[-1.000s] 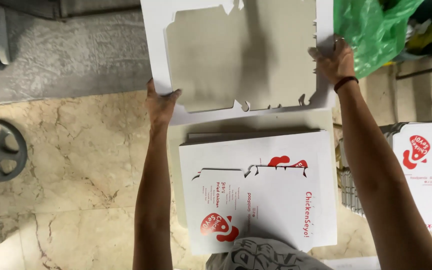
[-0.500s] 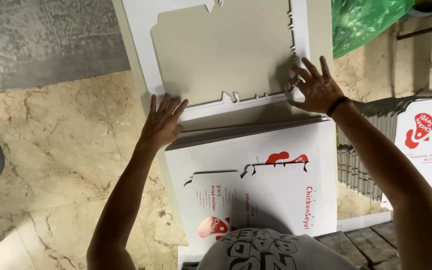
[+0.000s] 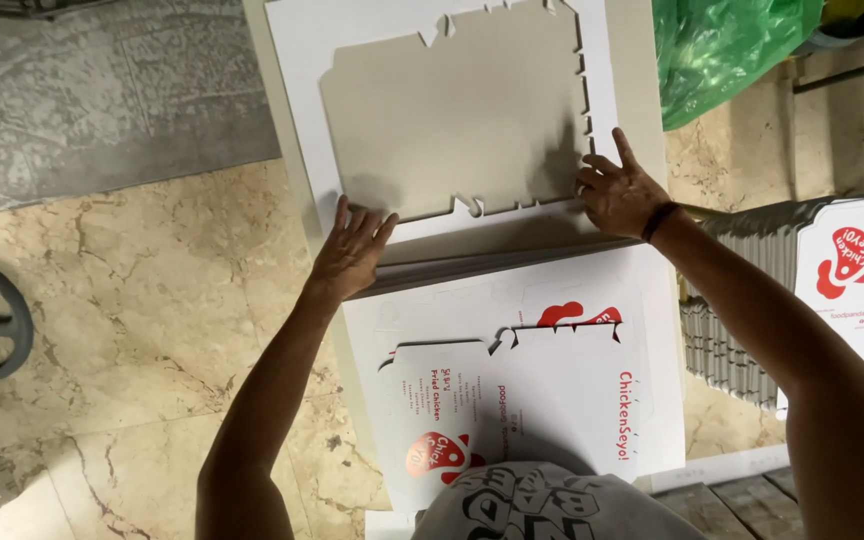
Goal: Manually separating pre-cut cardboard box templates from a larger sheet of corrugated board and stacking them.
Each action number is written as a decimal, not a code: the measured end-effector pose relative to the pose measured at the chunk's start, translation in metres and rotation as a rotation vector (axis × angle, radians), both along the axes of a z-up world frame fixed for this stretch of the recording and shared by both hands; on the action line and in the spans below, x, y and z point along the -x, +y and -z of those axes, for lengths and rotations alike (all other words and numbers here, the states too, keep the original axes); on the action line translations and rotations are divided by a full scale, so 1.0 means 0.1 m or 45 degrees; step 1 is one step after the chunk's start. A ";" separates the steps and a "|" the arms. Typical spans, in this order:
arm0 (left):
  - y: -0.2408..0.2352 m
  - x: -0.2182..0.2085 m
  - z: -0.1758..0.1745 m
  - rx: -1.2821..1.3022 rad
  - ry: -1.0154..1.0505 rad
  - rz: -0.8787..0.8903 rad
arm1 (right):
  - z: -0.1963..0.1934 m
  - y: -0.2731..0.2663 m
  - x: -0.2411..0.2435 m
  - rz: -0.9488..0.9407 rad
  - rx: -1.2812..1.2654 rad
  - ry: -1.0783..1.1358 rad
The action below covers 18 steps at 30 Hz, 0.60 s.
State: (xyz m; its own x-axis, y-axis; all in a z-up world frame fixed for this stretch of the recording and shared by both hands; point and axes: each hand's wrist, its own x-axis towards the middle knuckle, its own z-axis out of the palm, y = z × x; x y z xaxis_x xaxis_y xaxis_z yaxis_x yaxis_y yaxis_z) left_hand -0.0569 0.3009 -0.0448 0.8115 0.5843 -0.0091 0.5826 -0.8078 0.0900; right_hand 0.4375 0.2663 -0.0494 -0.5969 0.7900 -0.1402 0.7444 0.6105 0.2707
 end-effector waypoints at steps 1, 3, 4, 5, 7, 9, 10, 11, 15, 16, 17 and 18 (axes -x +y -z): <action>0.00 0.00 -0.07 0.008 0.027 0.000 | -0.03 -0.01 0.03 0.010 0.014 -0.050; 0.01 -0.02 -0.13 0.004 0.046 0.006 | -0.05 0.00 0.04 0.028 0.016 -0.106; 0.00 0.00 -0.13 0.024 -0.005 -0.005 | -0.01 -0.01 0.04 0.012 0.039 -0.114; -0.01 0.02 -0.12 0.044 -0.057 -0.015 | 0.03 -0.02 0.06 -0.004 0.062 -0.122; -0.01 0.00 -0.01 0.038 -0.040 0.004 | -0.02 -0.04 0.05 -0.031 0.056 -0.133; -0.05 -0.03 -0.03 0.025 -0.020 0.006 | 0.04 -0.04 0.02 -0.075 0.042 -0.139; -0.05 -0.07 -0.10 -0.006 -0.053 -0.011 | 0.12 -0.03 -0.02 -0.037 0.035 -0.146; -0.05 -0.10 -0.17 -0.038 -0.085 -0.028 | 0.20 -0.02 -0.05 0.002 0.027 -0.153; -0.08 -0.03 0.05 -0.039 -0.024 -0.024 | 0.27 -0.07 -0.09 -0.001 -0.011 -0.010; -0.07 -0.01 0.11 -0.070 0.008 -0.025 | 0.24 -0.08 -0.06 -0.003 -0.063 -0.021; -0.07 0.01 0.17 -0.101 0.040 -0.026 | 0.20 -0.09 -0.05 -0.005 -0.115 -0.032; -0.08 0.02 0.09 -0.105 0.046 -0.028 | 0.18 -0.11 -0.05 -0.007 -0.120 -0.026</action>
